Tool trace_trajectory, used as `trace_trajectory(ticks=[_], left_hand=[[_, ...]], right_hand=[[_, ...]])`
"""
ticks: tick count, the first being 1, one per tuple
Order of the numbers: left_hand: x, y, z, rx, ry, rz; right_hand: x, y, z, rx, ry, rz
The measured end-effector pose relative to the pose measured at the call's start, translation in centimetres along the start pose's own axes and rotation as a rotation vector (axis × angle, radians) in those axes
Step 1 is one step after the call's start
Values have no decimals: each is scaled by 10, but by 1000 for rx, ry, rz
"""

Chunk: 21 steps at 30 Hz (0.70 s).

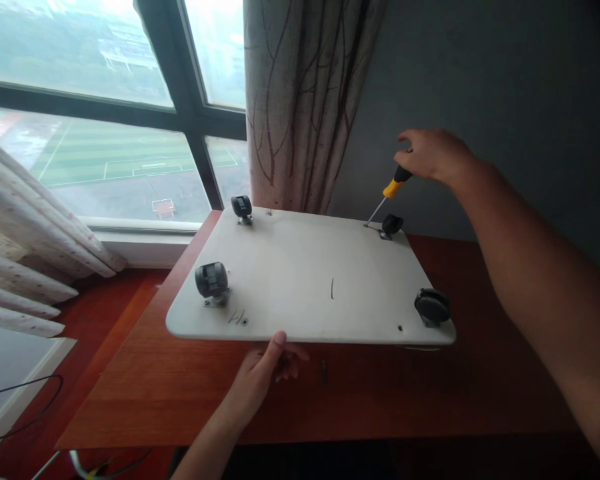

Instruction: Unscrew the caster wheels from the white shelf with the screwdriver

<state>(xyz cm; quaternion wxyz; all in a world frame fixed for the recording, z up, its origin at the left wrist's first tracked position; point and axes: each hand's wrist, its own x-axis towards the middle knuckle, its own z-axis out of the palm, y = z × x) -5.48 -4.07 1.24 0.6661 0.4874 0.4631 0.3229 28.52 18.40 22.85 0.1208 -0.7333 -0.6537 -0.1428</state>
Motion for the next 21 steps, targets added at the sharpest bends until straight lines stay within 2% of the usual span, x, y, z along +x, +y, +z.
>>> trace_trajectory(ticks=[3,5,9,13,15,19,21], left_hand=[[0,-1,0,2,-11,3],[0,-1,0,6,-7,7],[0,0,1,-7,-2,7],[0,2,1,-18,-2,7],[0,1,1,-20,-13,6],[0,1,0,-5,-16,-2],[0,2,1,0,-9,0]], right_hand=[[-3,-10,-8,-165,-41,67],[-5,-14,-10,-190,-35,49],[-6,-9,-12,-24,-77,-135],[-6,1,-17,247,-267,-199],[-6,2,-19,283,-304,-166],[-5,0,-17,6,-183,14],[-3,1,-16,-45,-174,47]])
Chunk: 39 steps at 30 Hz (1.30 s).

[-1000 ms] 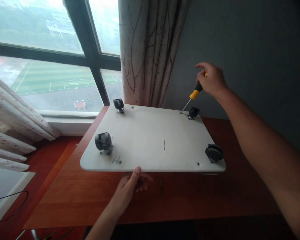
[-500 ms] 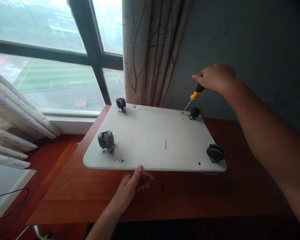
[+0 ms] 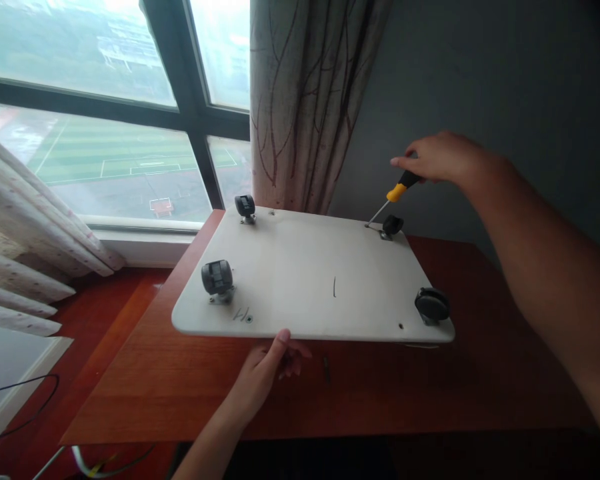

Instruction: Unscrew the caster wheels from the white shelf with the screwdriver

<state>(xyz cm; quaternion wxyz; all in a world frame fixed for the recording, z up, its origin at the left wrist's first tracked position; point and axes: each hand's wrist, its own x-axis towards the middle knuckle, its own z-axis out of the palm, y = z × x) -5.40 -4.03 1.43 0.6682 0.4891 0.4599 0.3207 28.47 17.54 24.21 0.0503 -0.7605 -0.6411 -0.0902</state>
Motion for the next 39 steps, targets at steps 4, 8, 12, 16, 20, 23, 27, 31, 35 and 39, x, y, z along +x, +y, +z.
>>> trace_trajectory(ticks=[4,8,12,16,20,23,27,31,35,39], left_hand=[[-1,3,1,1,6,4],[-2,4,2,15,16,7],[-1,2,1,-6,6,8],[-1,-1,0,-38,-7,6],[-1,-1,-1,-38,-11,10],[-1,-1,-1,-34,-12,9],[1,-3,-1,-31,-15,13],[2,-4,-2,-33,-25,12],[1,-3,-1,-43,-18,4],[-1,-2,-1,-38,-20,12]], right_hand=[[-1,4,-1,93,-26,-174],[-6,8,-3,281,-108,-308],[-6,6,-4,143,-94,-61],[-5,1,-4,-55,-13,-5],[-6,1,-3,227,-79,-123],[-5,5,-2,366,-153,-104],[-2,9,-1,109,-66,-10],[-3,16,0,133,-72,-131],[-5,21,3,214,-49,-229],[-7,19,6,29,90,-76]])
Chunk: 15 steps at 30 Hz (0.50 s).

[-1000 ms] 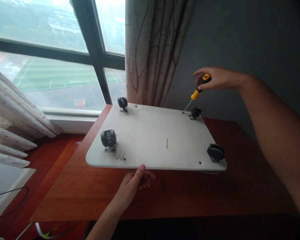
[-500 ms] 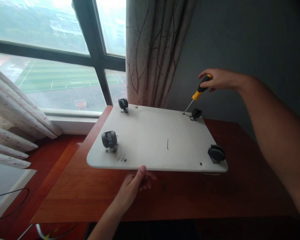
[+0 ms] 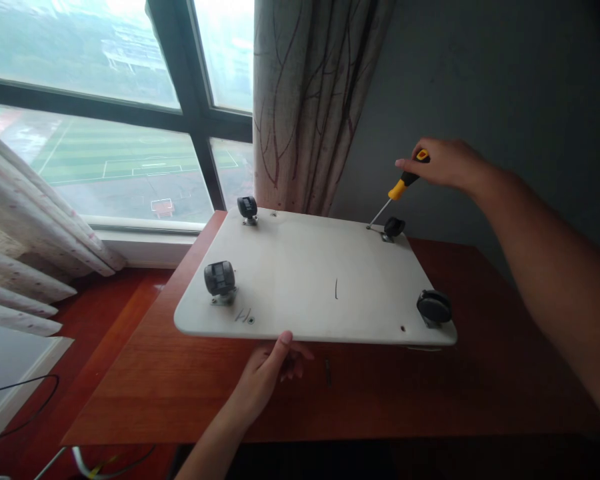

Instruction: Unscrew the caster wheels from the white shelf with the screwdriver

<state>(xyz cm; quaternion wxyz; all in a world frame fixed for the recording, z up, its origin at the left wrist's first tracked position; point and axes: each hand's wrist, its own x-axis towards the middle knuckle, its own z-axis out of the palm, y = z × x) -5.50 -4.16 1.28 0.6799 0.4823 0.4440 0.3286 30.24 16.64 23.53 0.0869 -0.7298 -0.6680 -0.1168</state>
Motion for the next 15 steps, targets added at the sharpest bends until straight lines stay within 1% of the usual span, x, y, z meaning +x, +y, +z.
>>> trace_trajectory(ticks=[2,4,6,9,11,13,15], left_hand=[[0,0,0,0,-9,2],[1,-1,0,-2,-12,0],[2,-2,0,0,-8,-3],[3,-4,-1,5,-6,-3],[3,-5,-1,10,-7,0],[3,-6,-1,12,-6,4],[3,-7,-2,16,-3,3]], right_hand=[[-1,-1,1,-21,9,42],[-1,0,2,24,7,40],[-1,3,2,155,-17,12],[-3,7,1,420,-112,-40],[-5,7,0,490,-154,-32],[-8,5,-2,384,-122,21],[-10,3,-3,190,-62,74]])
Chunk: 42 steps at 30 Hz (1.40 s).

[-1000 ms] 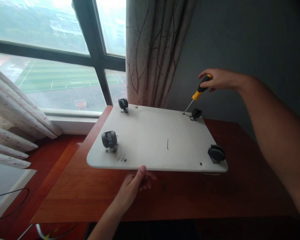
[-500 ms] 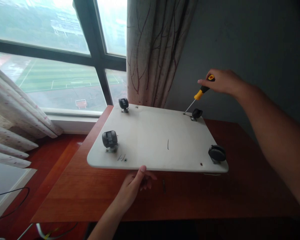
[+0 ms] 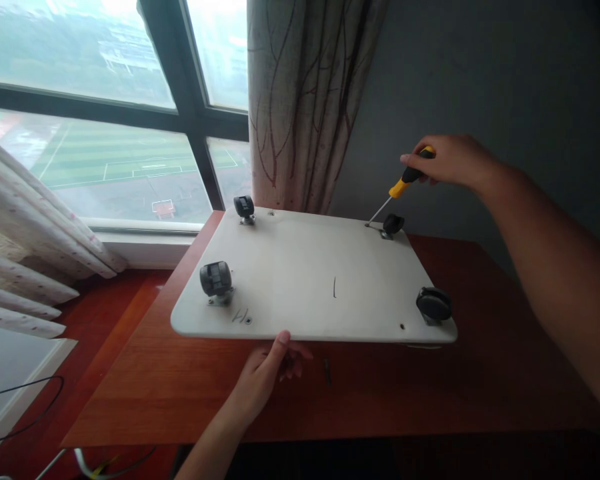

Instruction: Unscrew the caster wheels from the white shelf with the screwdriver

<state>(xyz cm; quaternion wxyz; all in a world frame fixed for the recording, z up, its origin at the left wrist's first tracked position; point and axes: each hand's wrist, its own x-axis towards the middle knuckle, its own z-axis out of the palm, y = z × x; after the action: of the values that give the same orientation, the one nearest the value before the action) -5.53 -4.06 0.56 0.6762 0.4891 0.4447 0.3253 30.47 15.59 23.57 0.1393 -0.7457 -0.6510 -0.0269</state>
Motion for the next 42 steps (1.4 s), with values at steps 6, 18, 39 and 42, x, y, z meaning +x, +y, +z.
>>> trace_trajectory(ticks=[6,18,39,42], left_hand=[[0,0,0,3,8,3],[0,3,0,33,8,14],[-1,2,1,10,-1,1],[-1,3,0,17,-3,4]], right_hand=[[-5,2,-6,36,-113,-66],[-15,12,10,413,-26,-154],[-25,-2,-1,-61,30,-19],[-29,-7,2,-152,126,5]])
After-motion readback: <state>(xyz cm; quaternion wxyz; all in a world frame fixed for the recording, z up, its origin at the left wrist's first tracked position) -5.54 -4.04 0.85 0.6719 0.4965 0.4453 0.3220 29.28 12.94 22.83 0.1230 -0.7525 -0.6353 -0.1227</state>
